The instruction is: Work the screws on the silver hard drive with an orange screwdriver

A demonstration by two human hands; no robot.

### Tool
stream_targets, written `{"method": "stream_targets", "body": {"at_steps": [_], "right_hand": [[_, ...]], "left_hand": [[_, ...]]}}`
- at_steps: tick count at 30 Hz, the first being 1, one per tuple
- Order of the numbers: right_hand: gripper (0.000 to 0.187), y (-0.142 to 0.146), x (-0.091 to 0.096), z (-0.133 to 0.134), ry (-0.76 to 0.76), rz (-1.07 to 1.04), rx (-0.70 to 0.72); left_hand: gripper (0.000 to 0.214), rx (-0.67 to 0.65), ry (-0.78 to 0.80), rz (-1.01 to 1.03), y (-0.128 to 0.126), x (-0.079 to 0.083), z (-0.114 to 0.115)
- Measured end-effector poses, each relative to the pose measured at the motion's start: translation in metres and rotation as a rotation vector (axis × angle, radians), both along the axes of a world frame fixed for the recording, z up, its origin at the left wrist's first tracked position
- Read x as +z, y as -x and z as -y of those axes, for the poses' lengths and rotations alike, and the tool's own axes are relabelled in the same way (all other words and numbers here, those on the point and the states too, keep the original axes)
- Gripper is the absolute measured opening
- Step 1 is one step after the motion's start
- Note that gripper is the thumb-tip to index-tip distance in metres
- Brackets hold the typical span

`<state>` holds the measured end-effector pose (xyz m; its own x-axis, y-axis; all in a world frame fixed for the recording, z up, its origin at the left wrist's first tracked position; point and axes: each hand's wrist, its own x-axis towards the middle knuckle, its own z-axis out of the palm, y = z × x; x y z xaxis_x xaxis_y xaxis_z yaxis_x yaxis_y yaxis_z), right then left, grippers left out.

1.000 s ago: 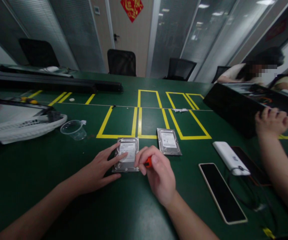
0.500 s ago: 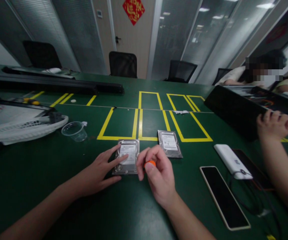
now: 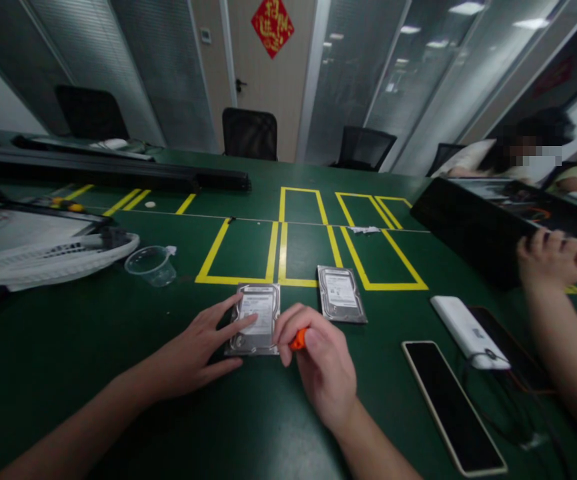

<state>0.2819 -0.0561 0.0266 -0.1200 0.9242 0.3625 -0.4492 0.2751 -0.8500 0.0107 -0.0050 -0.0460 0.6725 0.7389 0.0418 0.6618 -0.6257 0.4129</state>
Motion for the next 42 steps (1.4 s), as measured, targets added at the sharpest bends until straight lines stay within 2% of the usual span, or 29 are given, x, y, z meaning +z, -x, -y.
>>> {"method": "stream_targets", "body": {"at_steps": [5,10,16,23,27,29,33,39,42], "right_hand": [[0.02,0.0016,-0.002,-0.0033,0.006,-0.03,-0.023],[0.016,0.0029,-0.0016,-0.003,0.052,-0.046,-0.017],[0.04,0.0016,0.0021,-0.0036,0.013,-0.004,-0.042],[0.024,0.0022,-0.0002,-0.0059,0.027,-0.013,-0.05],[0.021,0.0035,0.0005,-0.0044,0.076,-0.026,-0.041],[0.023,0.0034,0.002,-0.0037,0.085,-0.025,-0.039],[0.041,0.0012,0.0045,-0.0045,0.059,-0.019,-0.023],[0.018,-0.0005,-0.0003,-0.0049,0.049,-0.035,-0.023],[0.013,0.0006,-0.0014,-0.0031,0.073,-0.061,0.012]], "left_hand": [[0.093,0.005,0.003,-0.011,0.0,0.0001,0.0008],[0.093,0.008,0.009,-0.007,-0.0003,0.0002,0.0005],[0.093,0.008,-0.001,0.006,-0.0006,0.0006,0.0006],[0.094,0.006,0.004,0.016,-0.0013,0.0012,0.0012],[0.094,0.008,0.005,0.01,-0.0015,0.0001,0.0006],[0.094,0.006,0.01,0.004,-0.0015,0.0002,0.0002],[0.093,0.011,0.036,-0.01,-0.0013,0.001,0.0002],[0.095,0.016,0.014,0.015,-0.0009,-0.0009,0.0008],[0.096,0.009,0.003,0.024,-0.0011,-0.0013,0.0009]]}}
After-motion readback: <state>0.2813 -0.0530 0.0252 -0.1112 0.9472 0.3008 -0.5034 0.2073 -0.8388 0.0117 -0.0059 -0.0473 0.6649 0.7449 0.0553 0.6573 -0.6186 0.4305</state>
